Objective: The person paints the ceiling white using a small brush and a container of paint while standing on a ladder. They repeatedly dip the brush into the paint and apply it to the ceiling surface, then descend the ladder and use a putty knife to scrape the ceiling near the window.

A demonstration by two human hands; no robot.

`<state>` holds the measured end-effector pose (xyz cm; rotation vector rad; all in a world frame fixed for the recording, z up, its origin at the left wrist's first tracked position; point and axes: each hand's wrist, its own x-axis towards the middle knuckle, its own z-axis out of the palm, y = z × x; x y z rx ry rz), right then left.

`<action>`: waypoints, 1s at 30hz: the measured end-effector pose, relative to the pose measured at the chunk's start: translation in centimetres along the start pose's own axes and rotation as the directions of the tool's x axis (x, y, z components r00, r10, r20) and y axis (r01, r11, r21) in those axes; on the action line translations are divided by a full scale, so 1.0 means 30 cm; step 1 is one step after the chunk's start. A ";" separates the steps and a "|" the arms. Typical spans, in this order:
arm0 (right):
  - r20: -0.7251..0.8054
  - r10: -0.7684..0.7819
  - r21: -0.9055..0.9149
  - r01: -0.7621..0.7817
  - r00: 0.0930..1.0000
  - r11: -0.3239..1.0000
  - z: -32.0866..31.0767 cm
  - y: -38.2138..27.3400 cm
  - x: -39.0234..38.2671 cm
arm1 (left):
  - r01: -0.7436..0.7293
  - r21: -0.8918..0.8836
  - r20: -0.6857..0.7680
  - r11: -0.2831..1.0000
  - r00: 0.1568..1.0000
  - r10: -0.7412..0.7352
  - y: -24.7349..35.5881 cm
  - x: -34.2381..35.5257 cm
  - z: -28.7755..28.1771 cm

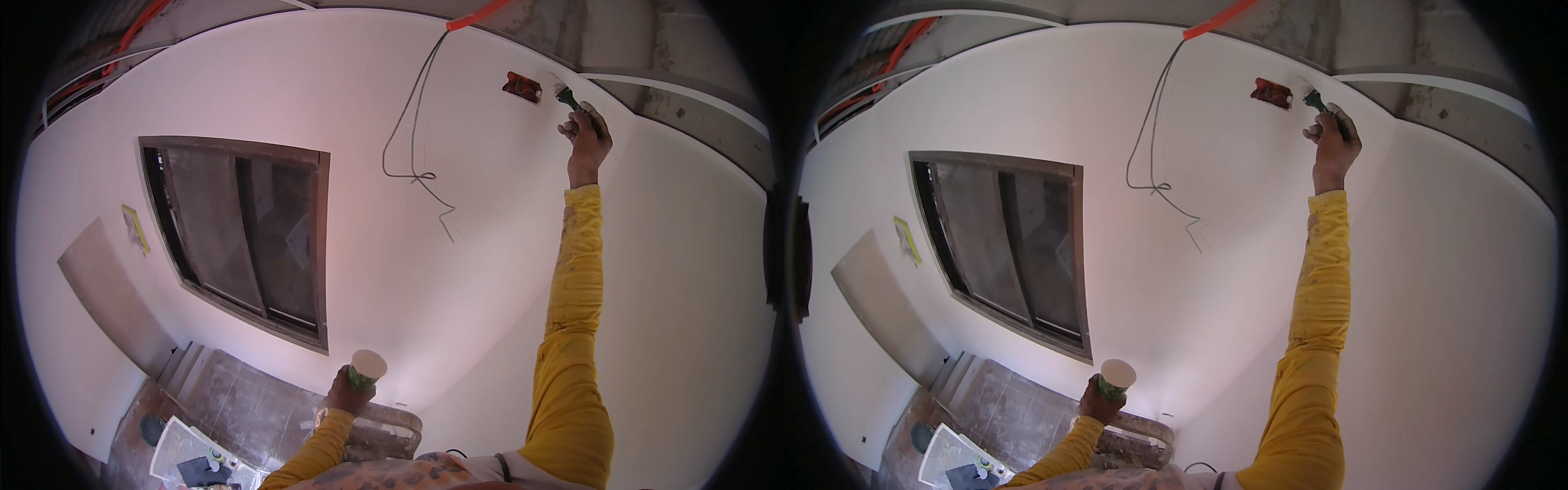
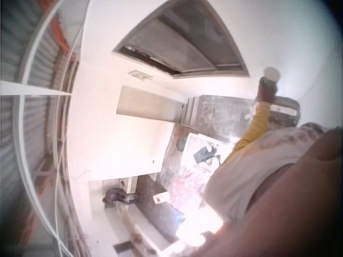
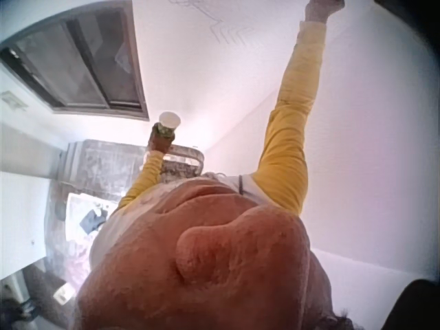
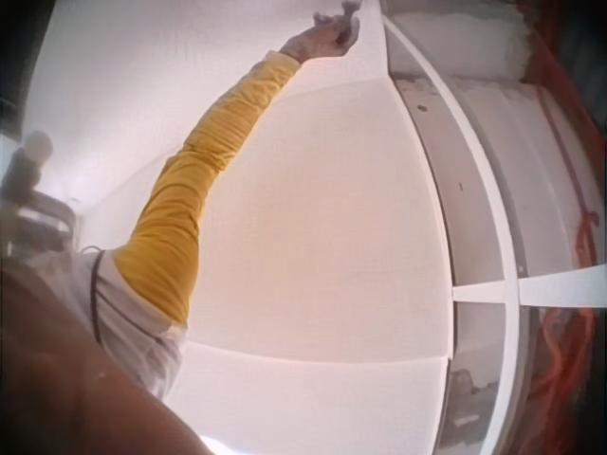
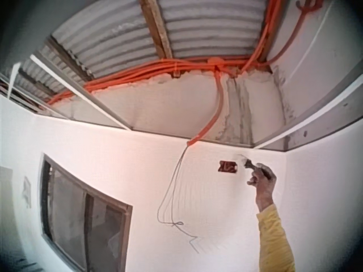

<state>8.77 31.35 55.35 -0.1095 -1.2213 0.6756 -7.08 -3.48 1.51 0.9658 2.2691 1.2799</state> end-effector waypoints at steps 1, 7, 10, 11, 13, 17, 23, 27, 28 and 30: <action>0.021 -0.015 -0.022 0.016 1.000 1.000 0.024 -0.022 -0.032 | 0.003 -0.002 -0.007 1.000 1.000 -0.003 -0.001 0.001 0.003; -0.015 -0.203 0.079 0.203 0.979 0.976 -0.020 -0.160 -0.428 | 0.008 0.026 -0.038 1.000 0.999 -0.007 -0.019 -0.001 0.029; -0.018 -0.148 0.152 0.149 0.989 0.977 -0.090 -0.168 -0.756 | 0.049 0.065 -0.023 0.997 0.999 -0.048 -0.025 0.000 0.035; 0.020 -0.035 0.183 0.030 0.999 0.983 -0.113 -0.167 -0.876 | 0.042 0.035 -0.024 0.999 0.999 -0.041 -0.027 -0.003 0.038; 0.204 0.278 0.069 -0.297 0.939 0.952 -0.152 -0.164 -1.083 | 0.029 0.031 -0.044 0.999 0.999 -0.027 -0.031 -0.006 0.040; 0.341 0.733 -0.146 -0.737 0.588 0.659 -0.202 -0.161 -1.383 | -0.025 -0.006 -0.015 1.000 1.000 0.025 -0.048 -0.004 0.041; 0.196 0.679 -0.216 -0.644 0.707 0.733 -0.283 -0.158 -1.326 | -0.048 -0.039 0.068 0.998 0.996 0.051 -0.078 0.010 0.037; 0.183 0.273 -0.306 -0.209 0.944 0.929 -0.238 -0.127 -0.892 | -0.036 -0.046 0.070 0.998 0.997 0.039 -0.077 0.012 0.039; 0.268 0.130 -0.359 -0.026 0.955 0.933 -0.213 -0.115 -0.771 | -0.040 -0.053 0.063 0.998 0.997 0.043 -0.076 0.013 0.040; 0.486 -0.279 -0.534 0.534 0.828 0.655 -0.150 -0.069 -0.523 | -0.036 -0.046 0.067 0.998 0.997 0.039 -0.075 0.012 0.039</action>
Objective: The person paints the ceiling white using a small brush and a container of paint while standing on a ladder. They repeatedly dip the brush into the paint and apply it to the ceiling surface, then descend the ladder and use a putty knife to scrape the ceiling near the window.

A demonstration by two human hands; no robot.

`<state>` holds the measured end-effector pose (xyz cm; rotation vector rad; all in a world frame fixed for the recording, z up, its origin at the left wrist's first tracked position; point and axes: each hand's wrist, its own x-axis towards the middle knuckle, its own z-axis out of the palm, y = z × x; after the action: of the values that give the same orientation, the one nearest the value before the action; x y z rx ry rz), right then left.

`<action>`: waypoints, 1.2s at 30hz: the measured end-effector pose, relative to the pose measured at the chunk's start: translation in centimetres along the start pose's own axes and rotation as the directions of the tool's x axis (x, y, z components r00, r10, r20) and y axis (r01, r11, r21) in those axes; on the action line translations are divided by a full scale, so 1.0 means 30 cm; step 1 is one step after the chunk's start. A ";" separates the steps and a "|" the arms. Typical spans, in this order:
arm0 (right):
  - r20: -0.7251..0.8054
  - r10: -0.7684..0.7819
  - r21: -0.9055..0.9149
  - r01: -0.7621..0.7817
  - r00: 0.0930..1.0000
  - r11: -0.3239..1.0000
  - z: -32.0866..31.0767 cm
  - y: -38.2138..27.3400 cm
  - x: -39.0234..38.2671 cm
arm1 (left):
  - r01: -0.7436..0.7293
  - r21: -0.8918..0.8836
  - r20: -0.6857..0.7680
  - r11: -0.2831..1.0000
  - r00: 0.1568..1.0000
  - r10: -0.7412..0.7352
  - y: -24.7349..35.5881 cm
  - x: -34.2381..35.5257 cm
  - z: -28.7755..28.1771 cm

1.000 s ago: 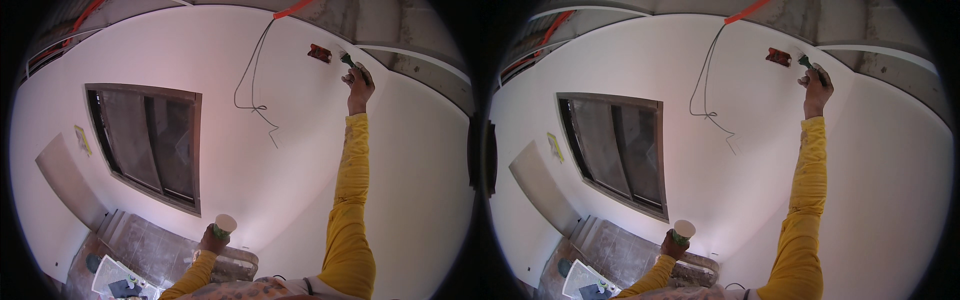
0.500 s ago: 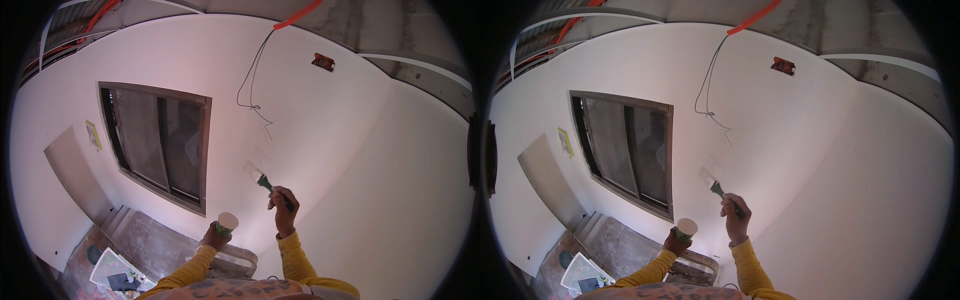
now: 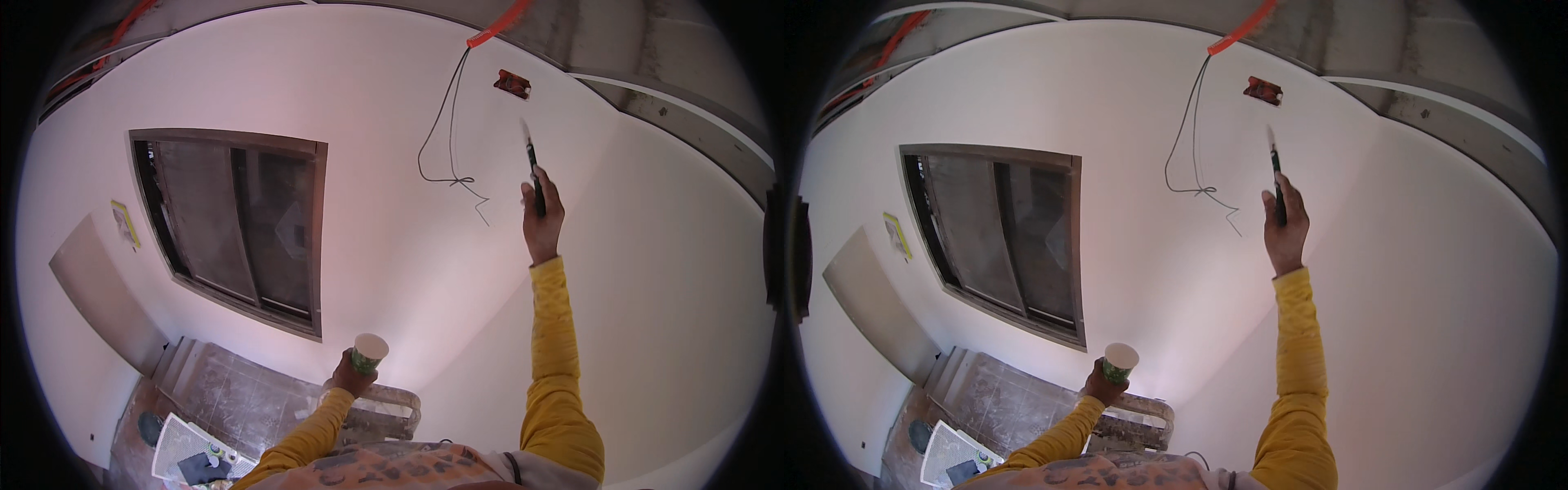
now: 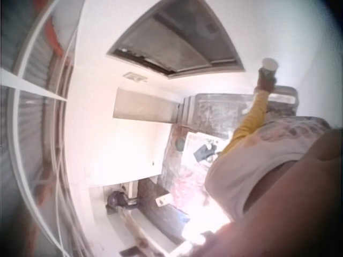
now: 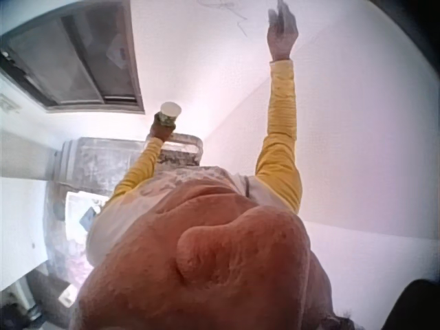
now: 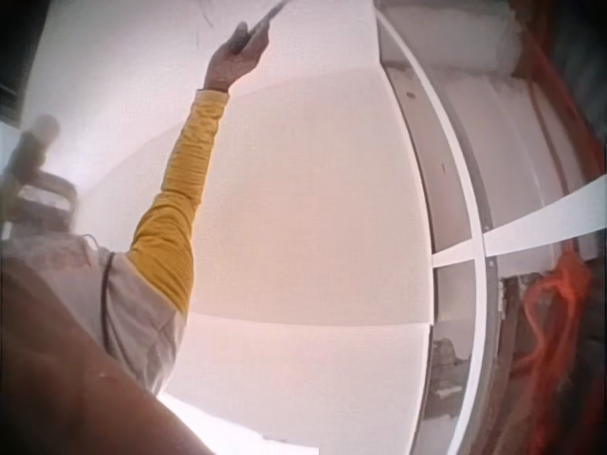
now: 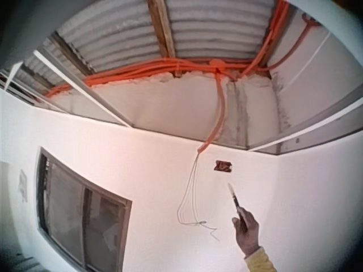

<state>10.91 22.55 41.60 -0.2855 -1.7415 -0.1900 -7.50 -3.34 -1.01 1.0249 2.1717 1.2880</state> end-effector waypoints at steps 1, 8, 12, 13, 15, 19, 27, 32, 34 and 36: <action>-0.012 -0.150 -0.199 0.145 0.989 0.969 0.019 0.053 0.075 | 0.005 0.009 0.007 1.000 1.000 -0.005 0.001 0.002 -0.001; 0.133 -0.290 -0.691 0.299 0.948 0.659 0.135 0.382 0.316 | 0.027 0.048 0.025 0.999 0.999 -0.028 -0.007 0.010 0.005; 0.208 -0.219 -0.705 0.301 0.953 0.642 0.142 0.426 0.397 | 0.013 0.022 0.050 1.000 0.999 -0.014 -0.008 0.012 -0.001; 0.234 -0.223 -0.692 0.323 0.946 0.645 0.130 0.418 0.410 | 0.016 0.006 0.058 1.000 0.998 -0.016 -0.006 0.012 -0.005; 0.313 -0.102 -0.744 0.311 0.944 0.592 0.106 0.388 0.423 | 0.031 0.025 0.076 0.999 0.997 -0.033 0.005 0.010 -0.016; 0.160 -0.314 -0.736 0.325 0.936 0.594 0.095 0.326 0.442 | 0.045 0.033 0.090 0.998 0.995 -0.048 0.035 -0.001 -0.042; 0.229 -0.161 -0.730 0.279 0.960 0.624 0.131 0.307 0.451 | 0.090 0.031 0.104 0.995 0.990 -0.093 0.058 -0.003 -0.040; 0.179 -0.215 -0.765 0.273 0.960 0.584 0.101 0.339 0.447 | 0.055 0.043 0.072 0.998 0.996 -0.058 0.025 0.006 -0.023; 0.195 -0.197 -0.768 0.274 0.961 0.578 0.106 0.350 0.467 | 0.038 0.045 0.069 0.998 0.997 -0.041 0.009 0.012 -0.008; 0.220 -0.144 -0.778 0.263 0.965 0.571 0.108 0.351 0.478 | 0.007 0.038 0.051 0.999 0.999 -0.009 -0.004 0.018 0.008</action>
<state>8.50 34.76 54.73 -0.7725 -1.7154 -1.1889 -7.73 -2.82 -1.22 1.0511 2.1669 1.2078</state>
